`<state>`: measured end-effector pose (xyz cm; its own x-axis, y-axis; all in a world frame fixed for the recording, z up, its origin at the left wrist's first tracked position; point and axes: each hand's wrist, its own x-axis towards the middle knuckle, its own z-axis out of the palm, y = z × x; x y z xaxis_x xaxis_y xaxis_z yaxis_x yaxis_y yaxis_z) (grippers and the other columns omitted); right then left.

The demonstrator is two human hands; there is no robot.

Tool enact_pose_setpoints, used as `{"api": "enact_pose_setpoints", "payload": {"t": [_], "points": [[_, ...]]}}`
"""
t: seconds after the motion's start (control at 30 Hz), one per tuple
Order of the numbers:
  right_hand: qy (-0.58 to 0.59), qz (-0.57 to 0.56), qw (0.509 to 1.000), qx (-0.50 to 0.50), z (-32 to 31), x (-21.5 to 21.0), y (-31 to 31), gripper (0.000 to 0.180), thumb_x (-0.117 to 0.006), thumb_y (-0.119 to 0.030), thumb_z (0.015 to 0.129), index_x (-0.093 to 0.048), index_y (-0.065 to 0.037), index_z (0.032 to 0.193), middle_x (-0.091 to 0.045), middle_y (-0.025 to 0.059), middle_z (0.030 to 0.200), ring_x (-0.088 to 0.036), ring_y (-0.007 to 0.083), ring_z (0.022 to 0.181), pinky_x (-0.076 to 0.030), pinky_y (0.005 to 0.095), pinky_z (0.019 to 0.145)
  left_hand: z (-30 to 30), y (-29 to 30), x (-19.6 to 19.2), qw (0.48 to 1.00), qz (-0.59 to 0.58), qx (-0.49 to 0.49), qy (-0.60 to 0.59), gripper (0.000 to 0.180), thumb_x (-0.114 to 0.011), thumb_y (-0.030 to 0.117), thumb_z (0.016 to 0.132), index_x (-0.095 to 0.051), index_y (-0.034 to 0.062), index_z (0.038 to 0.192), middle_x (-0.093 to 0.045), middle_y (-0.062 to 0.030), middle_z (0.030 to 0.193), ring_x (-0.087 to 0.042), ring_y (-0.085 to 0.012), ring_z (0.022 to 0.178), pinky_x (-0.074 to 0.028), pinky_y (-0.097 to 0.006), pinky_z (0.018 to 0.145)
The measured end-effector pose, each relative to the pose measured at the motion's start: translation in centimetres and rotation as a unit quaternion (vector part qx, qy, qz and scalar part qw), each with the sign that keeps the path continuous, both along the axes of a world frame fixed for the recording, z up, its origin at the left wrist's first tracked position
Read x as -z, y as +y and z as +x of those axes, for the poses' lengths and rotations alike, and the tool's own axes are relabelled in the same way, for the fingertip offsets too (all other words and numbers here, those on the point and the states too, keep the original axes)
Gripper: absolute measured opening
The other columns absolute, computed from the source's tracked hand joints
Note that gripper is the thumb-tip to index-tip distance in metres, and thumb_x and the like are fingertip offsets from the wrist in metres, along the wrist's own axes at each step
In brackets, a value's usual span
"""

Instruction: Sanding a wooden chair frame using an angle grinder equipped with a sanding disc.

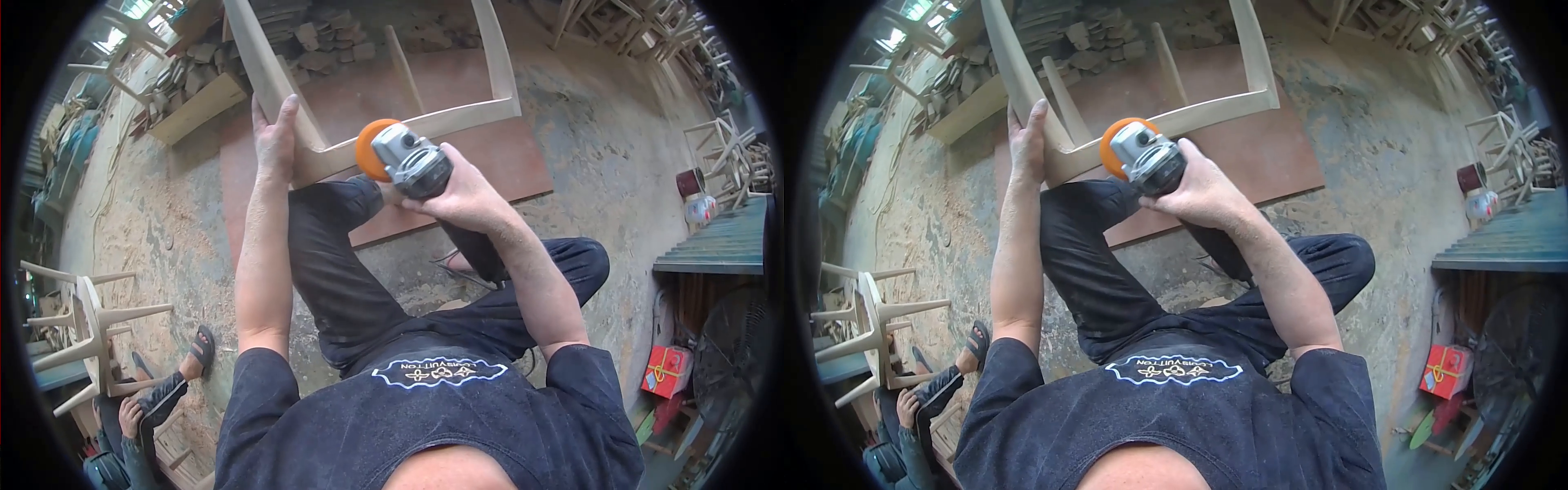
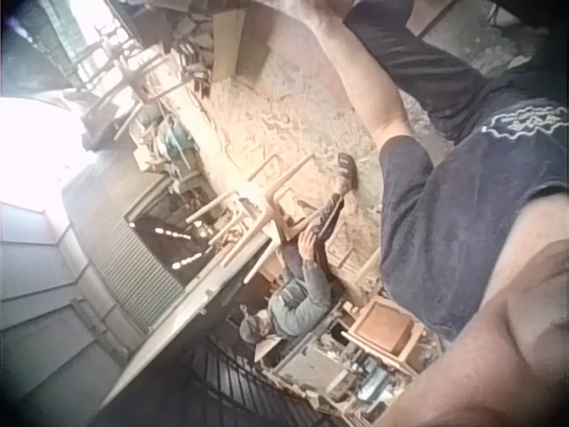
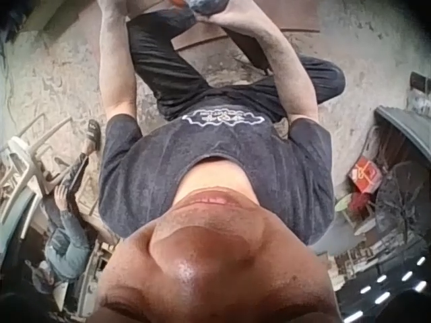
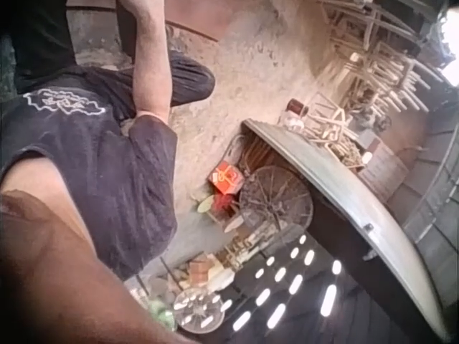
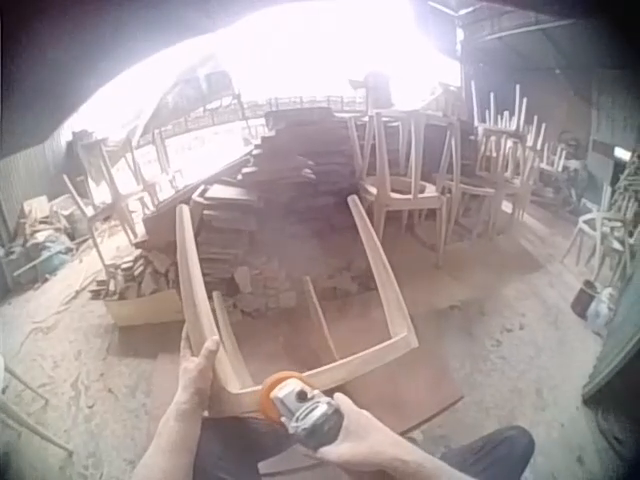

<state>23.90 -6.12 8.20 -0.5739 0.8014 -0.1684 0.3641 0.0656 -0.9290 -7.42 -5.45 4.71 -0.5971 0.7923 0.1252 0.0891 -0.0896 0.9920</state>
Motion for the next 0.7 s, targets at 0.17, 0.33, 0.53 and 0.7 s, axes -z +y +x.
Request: {"api": "enact_pose_setpoints", "payload": {"t": [0.17,0.33,0.53,0.7], "points": [[-0.013,-0.018,0.995,0.096,4.0,1.0,2.4,0.074,-0.094,-0.022,0.072,-0.054,-0.001,0.129,-0.068,0.0127,0.113,-0.067,0.0209,0.105,-0.054,0.0363,0.096,-1.0,0.4,0.9,1.000,0.013,0.006,-0.017,0.099,-0.078,0.042,0.091,-0.022,0.0067,0.164,-0.052,-0.0154,0.146,-0.053,-0.0251,0.133,-0.043,-0.038,0.111],[0.123,-0.108,0.975,0.152,7.4,1.7,3.7,0.056,-0.088,-0.015,0.077,-0.056,-0.004,0.122,-0.066,0.0049,0.095,-0.062,0.0119,0.070,-0.054,0.0292,0.062,-1.1,0.5,1.3,1.000,0.012,-0.010,0.005,0.097,-0.078,0.042,0.091,-0.024,0.0070,0.164,-0.052,-0.0159,0.146,-0.053,-0.0257,0.132,-0.044,-0.038,0.111],[0.069,-0.011,0.997,0.027,1.4,0.4,-0.9,0.071,-0.091,-0.021,0.074,-0.052,0.000,0.130,-0.067,0.0132,0.114,-0.066,0.0220,0.107,-0.053,0.0379,0.096,-0.4,0.1,0.7,1.000,0.007,-0.009,0.013,0.095,-0.077,0.042,0.091,-0.025,0.0089,0.163,-0.053,-0.0144,0.145,-0.055,-0.0240,0.130,-0.044,-0.037,0.110],[0.070,-0.002,0.995,-0.069,-2.5,-0.1,-1.3,0.073,-0.090,-0.026,0.073,-0.051,0.006,0.126,-0.069,0.0209,0.113,-0.069,0.0278,0.109,-0.053,0.0385,0.098,0.1,0.2,0.4,1.000,0.002,-0.006,0.005,0.094,-0.077,0.040,0.092,-0.025,0.0090,0.163,-0.054,-0.0132,0.145,-0.055,-0.0234,0.130,-0.045,-0.037,0.110]]}}
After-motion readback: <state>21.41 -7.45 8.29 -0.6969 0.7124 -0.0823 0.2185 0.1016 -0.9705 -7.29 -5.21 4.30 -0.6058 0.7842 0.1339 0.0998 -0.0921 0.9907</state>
